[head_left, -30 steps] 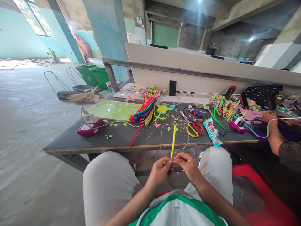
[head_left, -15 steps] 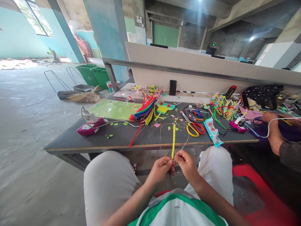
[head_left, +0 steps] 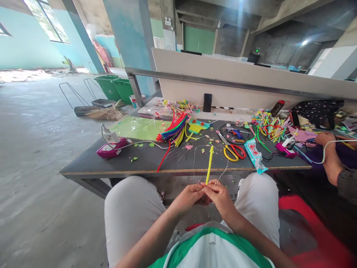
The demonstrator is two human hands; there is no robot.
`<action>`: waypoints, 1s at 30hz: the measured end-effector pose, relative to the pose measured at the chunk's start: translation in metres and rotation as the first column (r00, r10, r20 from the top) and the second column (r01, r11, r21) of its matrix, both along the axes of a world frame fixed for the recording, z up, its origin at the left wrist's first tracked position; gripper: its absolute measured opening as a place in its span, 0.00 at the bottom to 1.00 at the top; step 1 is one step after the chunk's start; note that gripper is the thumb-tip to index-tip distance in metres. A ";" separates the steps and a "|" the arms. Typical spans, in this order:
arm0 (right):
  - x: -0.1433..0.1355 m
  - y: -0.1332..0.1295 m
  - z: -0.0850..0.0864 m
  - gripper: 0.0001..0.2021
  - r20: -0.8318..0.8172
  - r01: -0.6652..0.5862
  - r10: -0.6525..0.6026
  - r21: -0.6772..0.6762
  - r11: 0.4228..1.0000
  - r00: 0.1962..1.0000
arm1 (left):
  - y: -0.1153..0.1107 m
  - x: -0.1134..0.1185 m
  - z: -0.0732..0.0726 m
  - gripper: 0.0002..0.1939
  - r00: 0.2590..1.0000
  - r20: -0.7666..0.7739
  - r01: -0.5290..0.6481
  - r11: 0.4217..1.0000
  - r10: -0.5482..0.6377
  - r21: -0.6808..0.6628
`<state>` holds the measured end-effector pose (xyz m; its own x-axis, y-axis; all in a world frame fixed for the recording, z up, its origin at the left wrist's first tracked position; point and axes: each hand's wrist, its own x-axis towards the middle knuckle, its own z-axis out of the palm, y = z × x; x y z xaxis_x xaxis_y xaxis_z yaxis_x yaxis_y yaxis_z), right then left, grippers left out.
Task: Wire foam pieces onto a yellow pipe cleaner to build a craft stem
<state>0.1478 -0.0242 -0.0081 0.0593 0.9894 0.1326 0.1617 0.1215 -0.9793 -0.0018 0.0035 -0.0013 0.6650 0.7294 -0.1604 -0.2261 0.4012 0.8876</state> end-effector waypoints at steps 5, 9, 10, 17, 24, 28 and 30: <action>-0.002 0.004 -0.001 0.10 0.035 0.006 -0.008 0.038 0.999 0.999 | 0.002 -0.005 0.004 0.13 1.000 0.002 0.017 0.999 -0.017 -0.051; -0.005 0.006 -0.001 0.09 0.047 0.010 -0.013 0.060 0.998 0.999 | 0.005 -0.005 0.001 0.14 0.999 0.037 0.000 0.990 0.005 -0.139; -0.006 0.006 -0.001 0.09 0.050 0.019 -0.022 0.066 0.998 0.999 | 0.006 -0.005 0.001 0.15 0.999 0.044 0.007 0.988 -0.001 -0.156; -0.005 0.002 -0.003 0.06 0.142 0.103 -0.130 0.180 0.978 0.981 | 0.006 -0.002 0.007 0.17 1.000 -0.020 0.011 0.987 -0.015 -0.162; 0.021 0.002 0.012 0.07 0.043 0.311 -0.333 0.266 0.912 0.942 | 0.004 0.033 0.043 0.12 0.993 0.058 0.106 0.984 -0.098 -0.145; 0.069 -0.006 0.039 0.12 -0.142 0.440 -0.428 0.061 0.896 0.892 | 0.023 0.068 0.068 0.14 0.948 0.047 0.313 0.950 -0.313 0.004; 0.101 -0.017 0.050 0.14 -0.178 0.506 -0.494 0.032 0.862 0.851 | 0.048 0.095 0.078 0.17 0.937 -0.153 0.339 0.924 -0.314 0.179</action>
